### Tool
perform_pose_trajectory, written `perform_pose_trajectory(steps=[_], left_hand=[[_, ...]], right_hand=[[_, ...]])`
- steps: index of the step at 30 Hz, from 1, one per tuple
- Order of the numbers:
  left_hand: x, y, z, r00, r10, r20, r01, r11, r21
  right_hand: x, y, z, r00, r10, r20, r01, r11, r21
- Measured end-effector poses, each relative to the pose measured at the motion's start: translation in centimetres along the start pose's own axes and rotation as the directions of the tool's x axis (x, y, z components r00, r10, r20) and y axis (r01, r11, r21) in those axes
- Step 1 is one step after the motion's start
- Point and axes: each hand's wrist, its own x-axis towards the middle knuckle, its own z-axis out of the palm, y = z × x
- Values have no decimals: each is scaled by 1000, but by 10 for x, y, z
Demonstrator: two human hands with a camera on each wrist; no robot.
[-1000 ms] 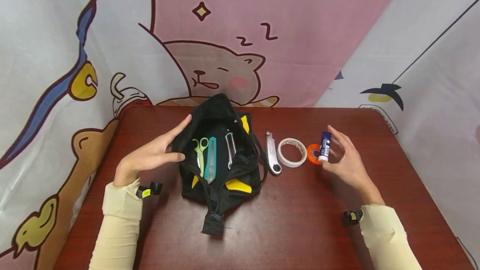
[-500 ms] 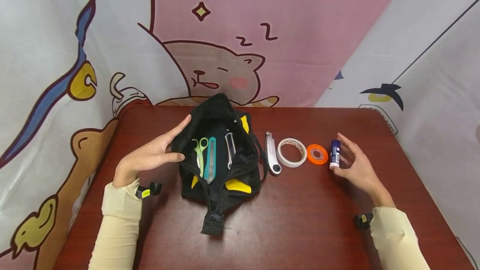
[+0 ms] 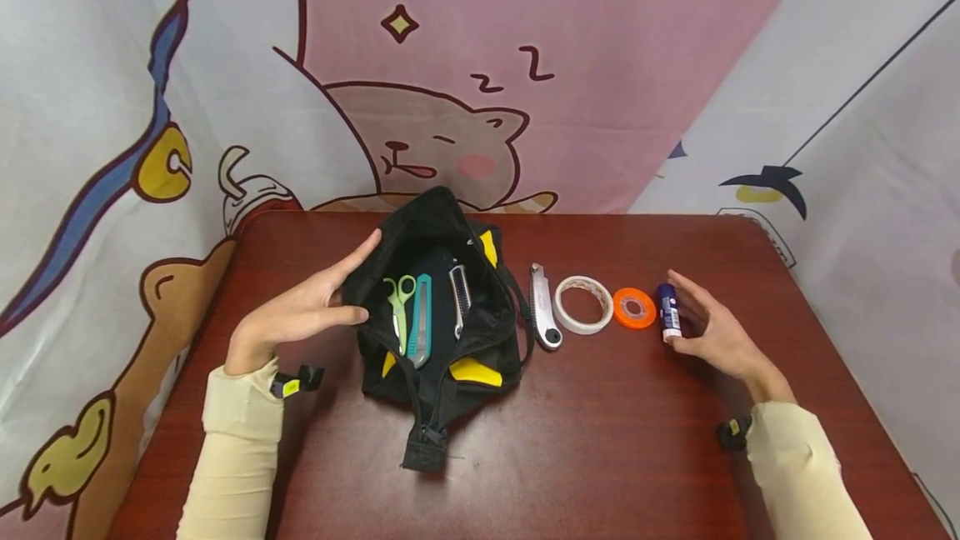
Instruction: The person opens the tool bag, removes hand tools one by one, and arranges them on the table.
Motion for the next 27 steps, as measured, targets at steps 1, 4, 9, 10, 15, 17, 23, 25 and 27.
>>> perform_pose_trajectory(steps=[1, 4, 9, 10, 15, 17, 23, 25, 27], left_hand=[[0, 0, 0, 1000, -1, 0, 1, 1000, -1], [0, 0, 0, 1000, 0, 3, 0, 1000, -3], [1, 0, -1, 1000, 8, 3, -8, 1000, -6], [1, 0, -1, 1000, 10, 3, -10, 1000, -5], [1, 0, -1, 1000, 8, 4, -8, 1000, -3], [1, 0, -1, 1000, 7, 3, -7, 1000, -4], [0, 0, -1, 1000, 2, 0, -2, 1000, 3], [0, 0, -1, 1000, 3, 0, -3, 1000, 7], [1, 0, -1, 1000, 3, 1, -3, 1000, 9]], right_hand=[[0, 2, 0, 1000, -7, 6, 7, 1000, 4], [2, 4, -2, 1000, -22, 17, 22, 1000, 12], [5, 4, -3, 998, -51, 25, 50, 998, 25], [5, 4, -3, 998, -52, 30, 52, 998, 29], [4, 3, -3, 999, -30, 45, 28, 999, 23], [4, 3, -3, 999, -17, 43, 16, 1000, 11], [4, 2, -2, 999, 13, 33, -12, 1000, -11], [4, 2, -2, 999, 23, 31, -22, 1000, -16], [4, 2, -1, 999, 31, 29, -31, 999, -20]])
